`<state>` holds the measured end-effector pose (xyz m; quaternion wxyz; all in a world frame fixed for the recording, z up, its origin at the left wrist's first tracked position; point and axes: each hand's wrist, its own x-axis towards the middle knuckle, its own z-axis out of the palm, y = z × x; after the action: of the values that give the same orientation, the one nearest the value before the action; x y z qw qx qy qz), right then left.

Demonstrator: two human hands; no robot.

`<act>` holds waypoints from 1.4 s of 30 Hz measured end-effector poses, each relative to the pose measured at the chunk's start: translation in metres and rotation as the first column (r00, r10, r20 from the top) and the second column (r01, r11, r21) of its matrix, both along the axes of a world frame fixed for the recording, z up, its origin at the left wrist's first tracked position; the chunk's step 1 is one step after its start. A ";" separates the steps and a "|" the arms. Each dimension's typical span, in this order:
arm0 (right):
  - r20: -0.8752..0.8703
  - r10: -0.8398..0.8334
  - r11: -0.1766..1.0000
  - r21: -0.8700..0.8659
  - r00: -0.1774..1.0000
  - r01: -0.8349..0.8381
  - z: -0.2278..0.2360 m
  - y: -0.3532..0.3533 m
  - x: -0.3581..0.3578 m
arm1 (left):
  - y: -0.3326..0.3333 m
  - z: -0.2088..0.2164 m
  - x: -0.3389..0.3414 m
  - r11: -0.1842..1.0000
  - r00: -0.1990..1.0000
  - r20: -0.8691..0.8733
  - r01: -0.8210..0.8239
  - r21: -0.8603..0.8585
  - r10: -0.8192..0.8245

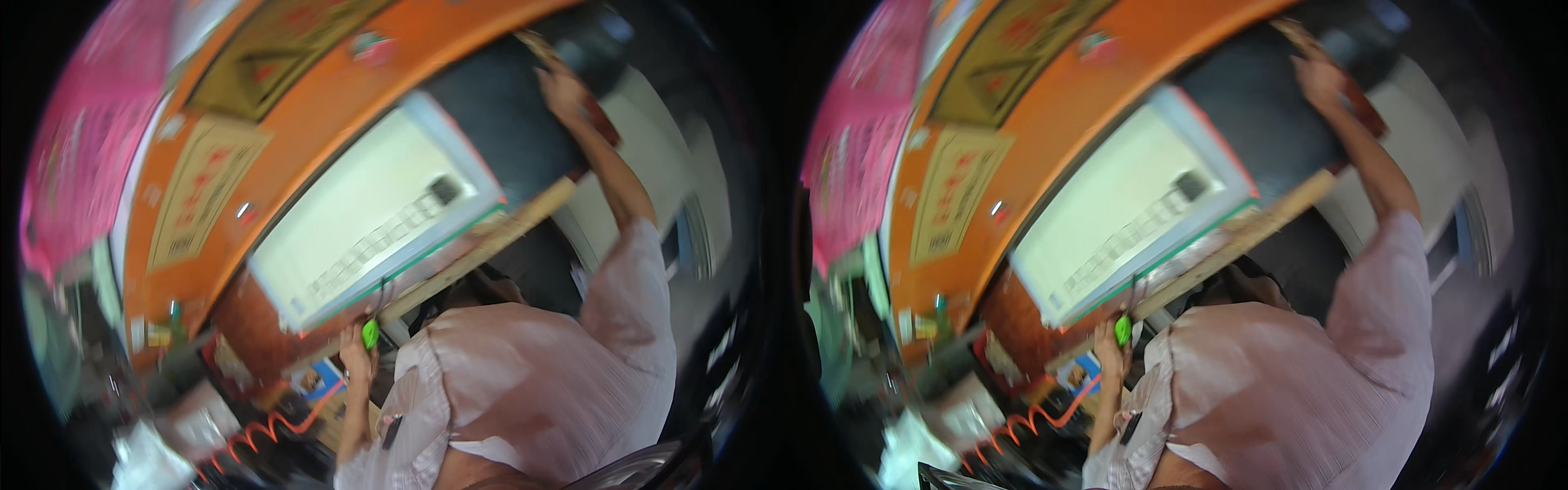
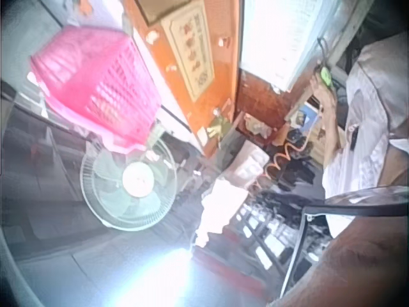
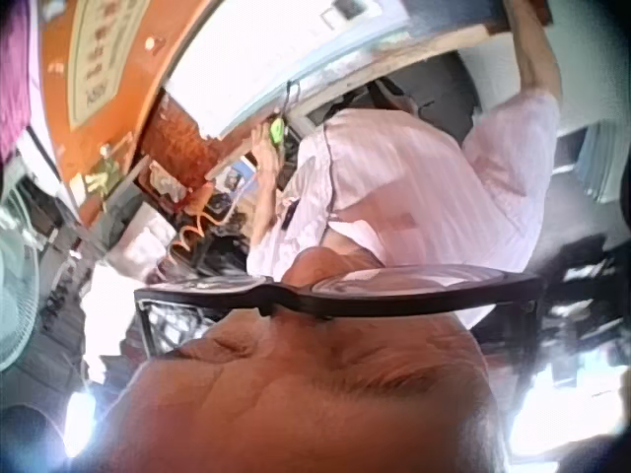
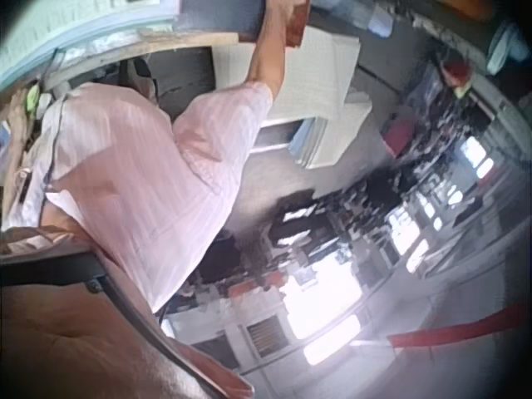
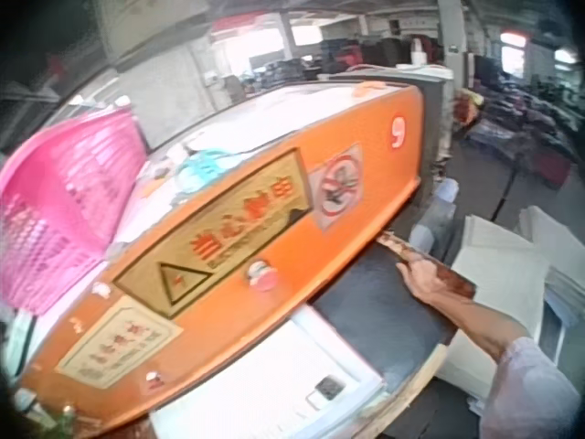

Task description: The person uses scissors to trim a sheet of paper, then repeatedly presses a small block onto a grid of printed squares. They peel away a backing layer to reveal cut-out sections, separate the grid into individual pieces, and place them into a plastic bag.

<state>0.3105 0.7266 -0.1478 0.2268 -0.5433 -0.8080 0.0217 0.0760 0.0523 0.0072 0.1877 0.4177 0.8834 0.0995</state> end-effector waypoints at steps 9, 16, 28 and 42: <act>0.168 0.255 0.874 0.382 0.952 -0.301 0.021 -0.030 -0.032 | -0.024 -0.003 0.013 0.980 0.988 -0.031 -0.146 0.138 0.151; -0.450 0.565 0.720 -0.141 0.692 -0.680 0.069 -0.208 -0.102 | -0.136 0.012 0.017 0.792 0.749 -0.260 -0.557 0.251 0.610; -0.106 0.559 0.769 -0.304 0.823 -0.562 0.104 -0.293 -0.118 | -0.368 0.008 -0.181 0.636 0.521 -0.524 -0.770 0.052 0.674; -0.398 0.466 0.745 -0.305 0.791 -0.593 0.081 -0.312 -0.107 | -0.452 -0.082 -0.394 0.436 0.316 -0.608 -0.898 0.055 0.729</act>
<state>0.2035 0.4147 -0.0664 0.2086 -0.3141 -0.8624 0.3377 -0.3178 -0.3999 -0.0743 -0.0920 -0.1169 0.9860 -0.0755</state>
